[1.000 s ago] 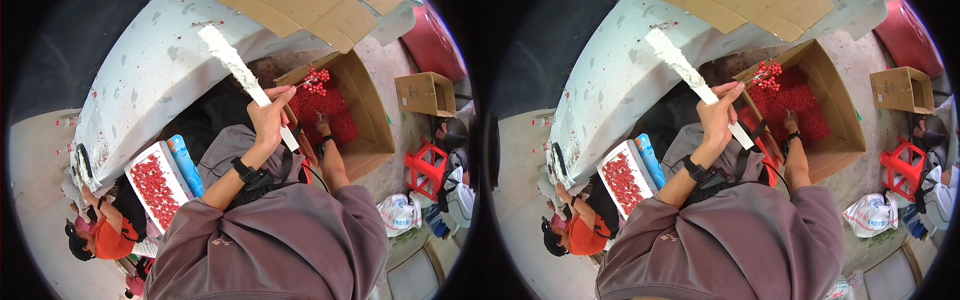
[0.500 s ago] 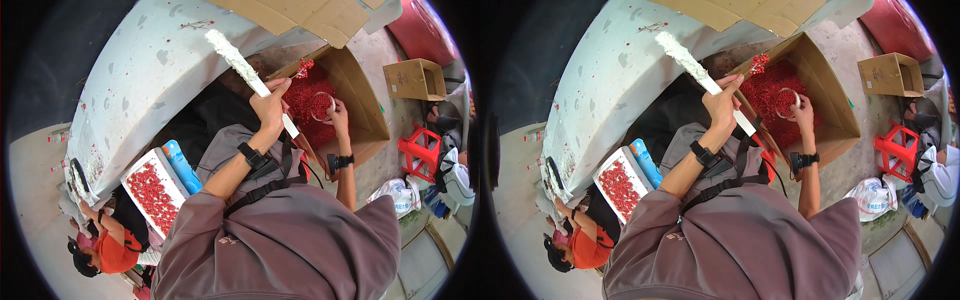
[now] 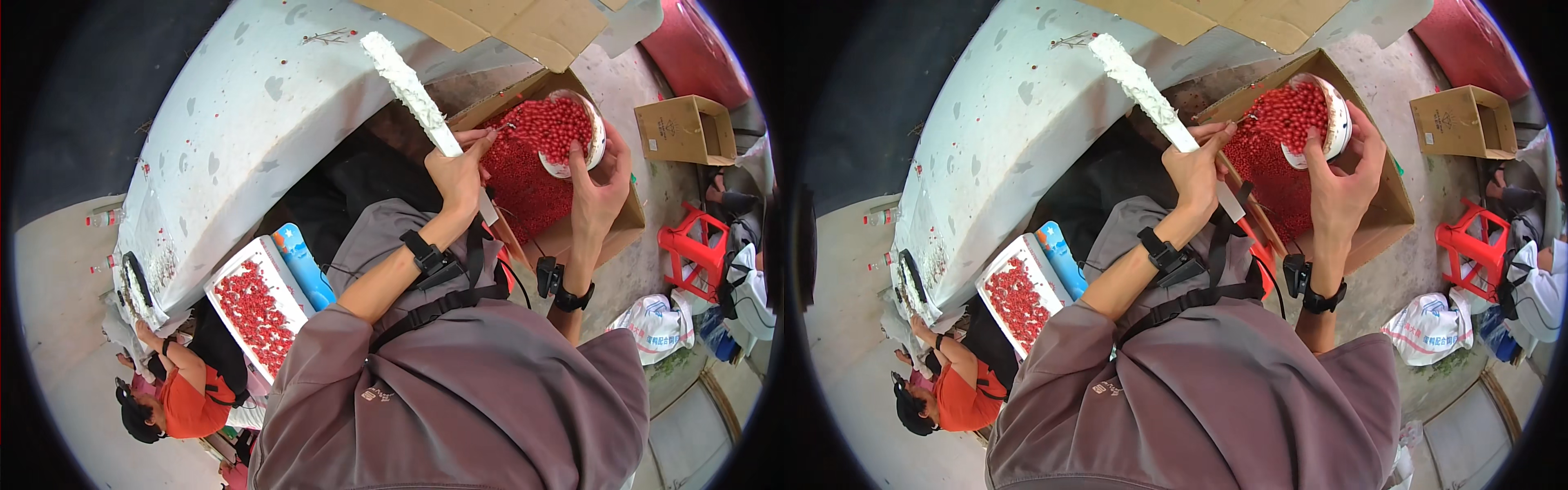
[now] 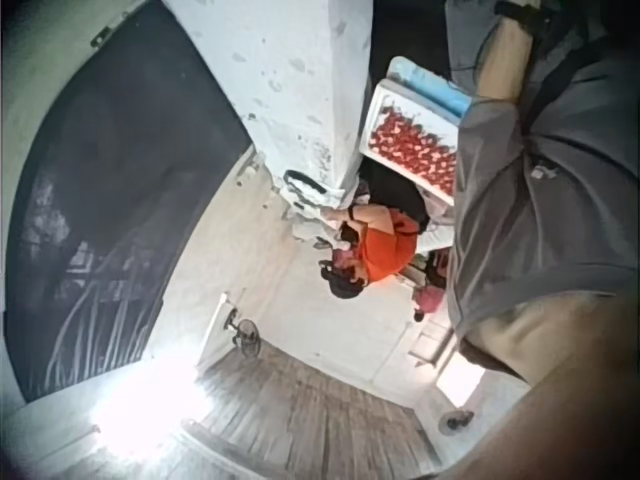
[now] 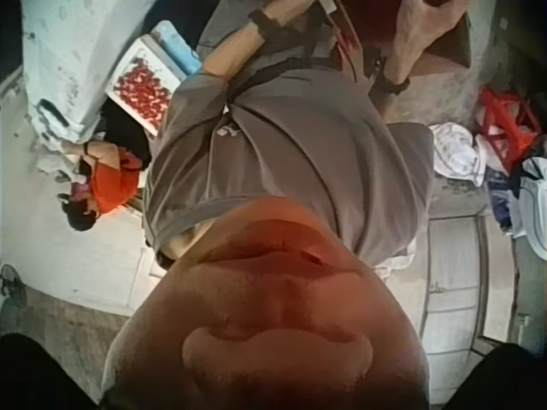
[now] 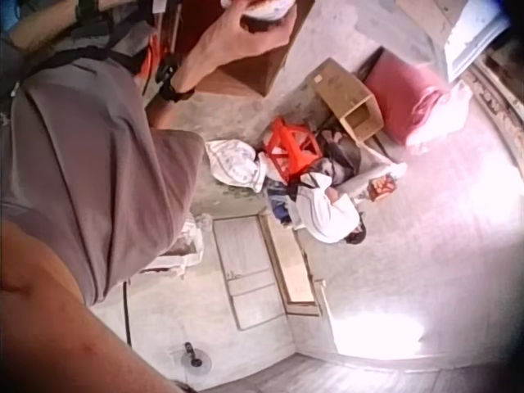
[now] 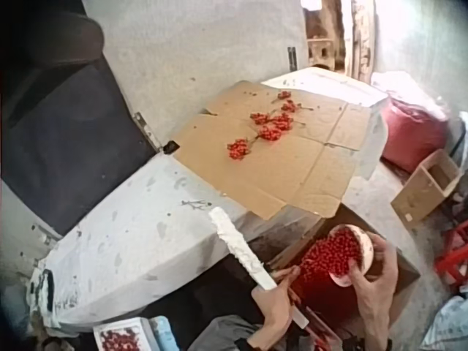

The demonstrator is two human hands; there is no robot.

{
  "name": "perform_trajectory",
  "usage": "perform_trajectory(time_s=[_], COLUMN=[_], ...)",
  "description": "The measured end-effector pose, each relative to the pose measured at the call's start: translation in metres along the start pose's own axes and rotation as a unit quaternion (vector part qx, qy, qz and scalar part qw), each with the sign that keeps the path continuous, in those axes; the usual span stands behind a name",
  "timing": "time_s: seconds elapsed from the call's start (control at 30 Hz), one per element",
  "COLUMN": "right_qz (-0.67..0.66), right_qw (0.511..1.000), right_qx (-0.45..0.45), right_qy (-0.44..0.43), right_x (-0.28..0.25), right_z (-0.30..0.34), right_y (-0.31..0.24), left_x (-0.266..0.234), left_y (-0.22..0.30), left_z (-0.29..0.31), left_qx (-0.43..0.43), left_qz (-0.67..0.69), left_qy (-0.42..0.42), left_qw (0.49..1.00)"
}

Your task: The person is assembling red decorative berries onto floral stems.

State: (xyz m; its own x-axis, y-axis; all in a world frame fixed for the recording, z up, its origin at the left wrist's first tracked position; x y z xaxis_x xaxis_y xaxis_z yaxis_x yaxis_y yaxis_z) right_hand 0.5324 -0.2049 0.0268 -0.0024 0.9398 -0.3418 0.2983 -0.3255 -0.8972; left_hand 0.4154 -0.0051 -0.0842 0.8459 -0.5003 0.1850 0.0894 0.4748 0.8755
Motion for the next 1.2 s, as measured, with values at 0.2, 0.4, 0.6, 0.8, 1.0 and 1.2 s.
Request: perform_trajectory(time_s=[0.2, 0.4, 0.6, 0.8, 1.0, 1.2], right_qz=[0.031, 0.178, 0.262, 0.26, 0.285, 0.038], right_qw=[0.999, 0.982, 0.961, 0.859, 0.874, 0.885], right_qx=[0.007, -0.01, 0.092, 0.424, 0.33, 0.348], right_qy=[0.027, 0.062, 0.017, -0.119, -0.216, -0.308], right_x=[-0.005, -0.031, -0.025, 0.02, 0.122, 0.142], right_z=[0.005, 0.004, 0.0, 0.053, 0.114, 0.188], right_y=[-0.035, 0.001, 0.175, 0.45, 0.497, 0.636], left_x=[0.009, 0.014, 0.016, 0.017, 0.0, 0.012], left_y=[-0.005, -0.004, 0.002, 0.018, 0.035, 0.038], left_z=[0.001, 0.005, 0.008, 0.02, 0.021, 0.023], left_qx=[0.024, 0.017, 0.048, 0.059, 0.083, 0.083], left_qz=[0.011, 0.003, 0.0, -0.026, -0.037, -0.018], left_qy=[-0.018, -0.042, -0.058, -0.065, -0.019, -0.047], left_qw=[1.0, 0.999, 0.997, 0.996, 0.996, 0.995])
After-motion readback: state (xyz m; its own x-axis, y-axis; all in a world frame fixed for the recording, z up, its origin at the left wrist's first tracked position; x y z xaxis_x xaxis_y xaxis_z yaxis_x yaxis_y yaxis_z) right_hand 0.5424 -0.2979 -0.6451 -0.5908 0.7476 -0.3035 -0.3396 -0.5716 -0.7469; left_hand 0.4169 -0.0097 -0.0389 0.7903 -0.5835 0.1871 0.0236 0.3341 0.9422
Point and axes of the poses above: each hand's wrist, its own z-axis away from the middle knuckle, its own x-axis out of the palm, y = z × x, the point moved 10 cm from there along -z, towards the middle knuckle
